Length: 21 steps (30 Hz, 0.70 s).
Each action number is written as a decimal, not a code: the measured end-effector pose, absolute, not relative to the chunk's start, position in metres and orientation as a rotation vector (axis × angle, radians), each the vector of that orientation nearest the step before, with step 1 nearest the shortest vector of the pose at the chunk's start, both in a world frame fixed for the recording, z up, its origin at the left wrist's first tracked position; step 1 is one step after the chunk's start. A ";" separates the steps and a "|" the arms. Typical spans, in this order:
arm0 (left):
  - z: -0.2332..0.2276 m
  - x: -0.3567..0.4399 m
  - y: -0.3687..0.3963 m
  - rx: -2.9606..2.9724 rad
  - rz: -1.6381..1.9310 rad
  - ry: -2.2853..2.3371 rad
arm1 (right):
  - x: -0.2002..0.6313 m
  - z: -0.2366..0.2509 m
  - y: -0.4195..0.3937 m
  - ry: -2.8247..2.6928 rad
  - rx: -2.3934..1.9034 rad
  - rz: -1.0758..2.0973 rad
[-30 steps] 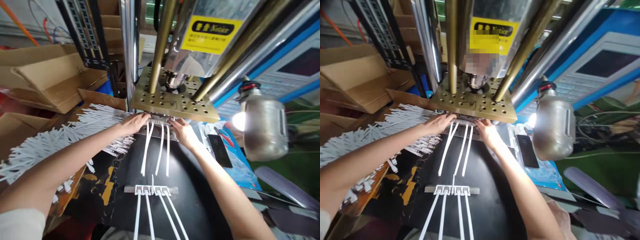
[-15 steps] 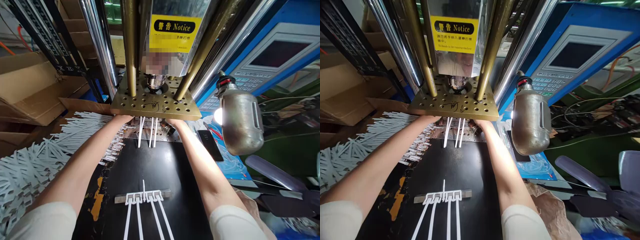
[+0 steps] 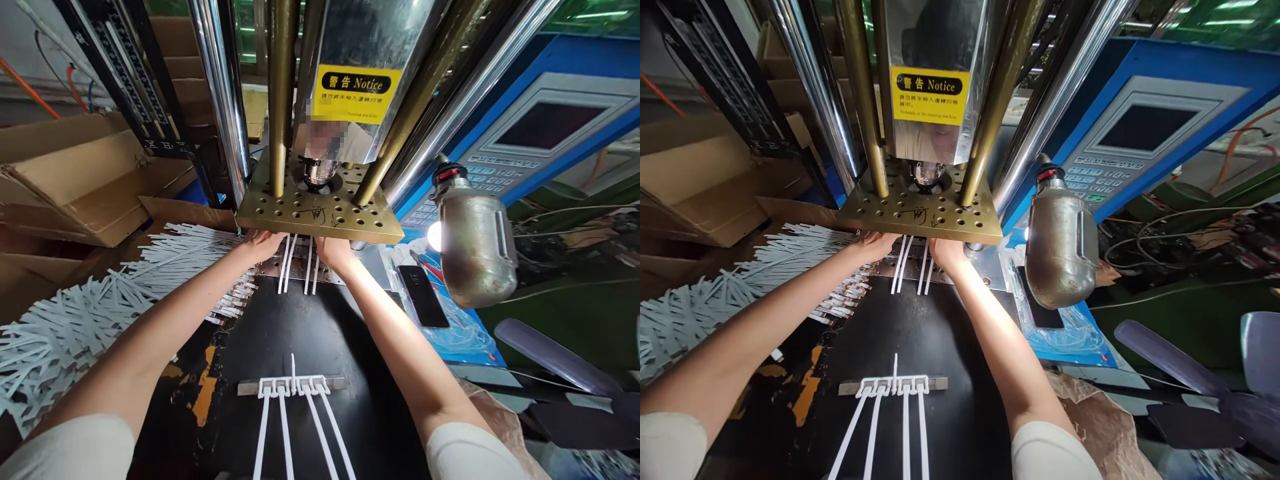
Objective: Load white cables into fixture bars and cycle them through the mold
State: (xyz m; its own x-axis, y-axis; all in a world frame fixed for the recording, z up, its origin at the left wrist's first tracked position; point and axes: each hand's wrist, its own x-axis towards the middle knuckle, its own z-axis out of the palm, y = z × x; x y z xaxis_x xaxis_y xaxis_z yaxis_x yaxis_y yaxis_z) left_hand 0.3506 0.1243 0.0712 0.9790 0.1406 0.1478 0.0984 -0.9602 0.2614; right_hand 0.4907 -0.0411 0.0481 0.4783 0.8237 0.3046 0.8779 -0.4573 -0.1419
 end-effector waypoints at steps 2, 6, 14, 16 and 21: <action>0.074 0.354 0.120 2.886 0.224 0.192 | 0.487 0.052 -0.037 -1.434 -2.466 -0.279; 0.084 0.363 0.110 2.906 0.197 0.239 | 0.472 0.060 -0.044 -1.402 -2.506 -0.288; 0.081 0.257 0.062 2.909 0.191 0.118 | 0.382 0.025 -0.198 -1.543 -2.130 -0.295; 0.067 0.187 0.048 2.894 0.219 -0.106 | 0.352 0.011 -0.255 -1.529 -2.112 -0.215; 0.032 0.036 0.025 2.990 0.264 -0.066 | 0.298 -0.019 -0.350 -1.542 -2.163 -0.149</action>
State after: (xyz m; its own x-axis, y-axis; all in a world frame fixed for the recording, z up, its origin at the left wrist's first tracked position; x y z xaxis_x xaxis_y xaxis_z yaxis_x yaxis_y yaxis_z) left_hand 0.0364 0.0248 0.0319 0.9836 -0.0313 0.1776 -0.0559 -0.9893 0.1348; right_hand 0.2976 -0.3499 -0.0190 0.3604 0.8630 0.3540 0.9147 -0.2527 -0.3153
